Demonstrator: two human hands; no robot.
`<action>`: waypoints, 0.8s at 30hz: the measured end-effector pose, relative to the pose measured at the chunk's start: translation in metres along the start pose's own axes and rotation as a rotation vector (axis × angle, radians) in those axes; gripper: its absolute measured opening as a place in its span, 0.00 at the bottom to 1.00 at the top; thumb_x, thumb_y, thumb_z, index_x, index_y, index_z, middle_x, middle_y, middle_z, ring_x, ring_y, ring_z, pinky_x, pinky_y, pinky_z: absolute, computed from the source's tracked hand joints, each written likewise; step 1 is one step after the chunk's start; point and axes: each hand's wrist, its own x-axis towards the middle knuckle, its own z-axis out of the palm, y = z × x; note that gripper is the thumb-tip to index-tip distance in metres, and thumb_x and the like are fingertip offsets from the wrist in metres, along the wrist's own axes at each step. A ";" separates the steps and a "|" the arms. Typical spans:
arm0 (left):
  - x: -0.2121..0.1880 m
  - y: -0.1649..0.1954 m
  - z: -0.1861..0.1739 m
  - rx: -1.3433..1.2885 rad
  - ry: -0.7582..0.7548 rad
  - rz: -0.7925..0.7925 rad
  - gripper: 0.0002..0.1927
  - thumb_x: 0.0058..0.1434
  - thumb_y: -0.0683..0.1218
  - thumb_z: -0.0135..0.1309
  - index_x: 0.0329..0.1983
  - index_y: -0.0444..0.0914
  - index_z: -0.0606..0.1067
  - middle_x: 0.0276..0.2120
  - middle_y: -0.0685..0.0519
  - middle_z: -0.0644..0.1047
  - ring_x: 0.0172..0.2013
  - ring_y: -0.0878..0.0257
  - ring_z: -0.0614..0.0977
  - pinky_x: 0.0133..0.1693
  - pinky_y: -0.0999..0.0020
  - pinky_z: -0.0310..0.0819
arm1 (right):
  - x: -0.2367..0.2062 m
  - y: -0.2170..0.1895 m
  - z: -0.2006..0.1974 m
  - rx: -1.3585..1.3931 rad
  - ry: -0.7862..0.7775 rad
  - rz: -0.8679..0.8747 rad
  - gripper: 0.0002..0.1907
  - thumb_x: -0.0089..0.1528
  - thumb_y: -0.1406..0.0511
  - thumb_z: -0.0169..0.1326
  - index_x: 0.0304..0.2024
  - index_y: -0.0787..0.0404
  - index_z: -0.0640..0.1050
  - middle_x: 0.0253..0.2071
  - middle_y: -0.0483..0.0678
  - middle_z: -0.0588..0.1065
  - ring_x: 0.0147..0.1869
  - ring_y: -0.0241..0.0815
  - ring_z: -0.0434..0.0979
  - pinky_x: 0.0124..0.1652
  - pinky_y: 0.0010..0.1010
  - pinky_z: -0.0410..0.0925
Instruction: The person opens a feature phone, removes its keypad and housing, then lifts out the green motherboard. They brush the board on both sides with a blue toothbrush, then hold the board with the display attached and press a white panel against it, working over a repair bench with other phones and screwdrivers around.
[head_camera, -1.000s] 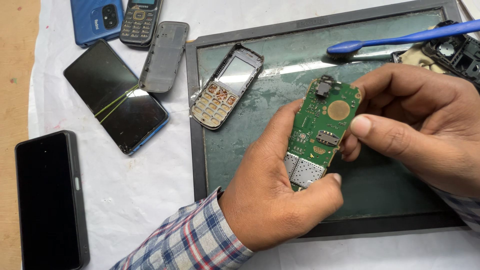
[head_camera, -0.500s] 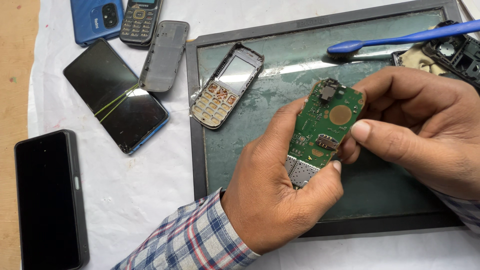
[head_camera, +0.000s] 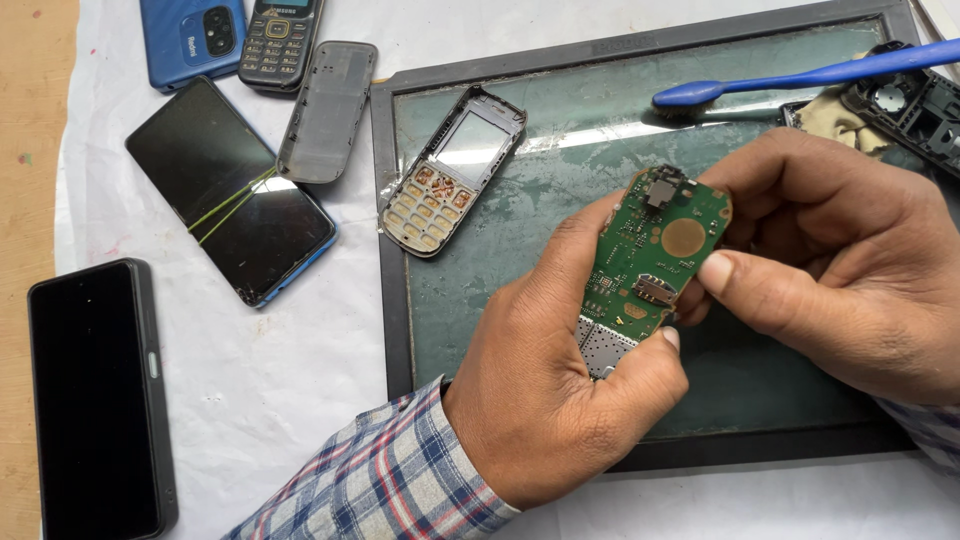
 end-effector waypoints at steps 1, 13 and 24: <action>0.000 0.001 0.000 -0.005 0.001 -0.003 0.35 0.58 0.41 0.51 0.70 0.31 0.60 0.43 0.48 0.81 0.44 0.62 0.85 0.50 0.67 0.82 | 0.000 0.000 0.000 0.006 0.005 0.005 0.16 0.66 0.71 0.53 0.56 0.70 0.73 0.45 0.55 0.80 0.48 0.41 0.84 0.47 0.36 0.80; 0.001 0.001 -0.002 -0.086 -0.059 -0.062 0.35 0.59 0.43 0.52 0.70 0.32 0.62 0.46 0.49 0.80 0.48 0.64 0.83 0.52 0.68 0.80 | 0.000 -0.004 -0.002 -0.001 -0.003 -0.029 0.16 0.66 0.70 0.52 0.56 0.71 0.72 0.46 0.54 0.79 0.49 0.39 0.82 0.48 0.33 0.78; 0.002 -0.002 -0.001 -0.287 -0.072 -0.179 0.26 0.68 0.47 0.48 0.67 0.31 0.67 0.46 0.51 0.79 0.41 0.70 0.78 0.41 0.75 0.75 | -0.003 -0.007 -0.003 -0.028 0.057 0.037 0.12 0.68 0.69 0.53 0.51 0.71 0.76 0.42 0.53 0.80 0.43 0.37 0.81 0.44 0.30 0.77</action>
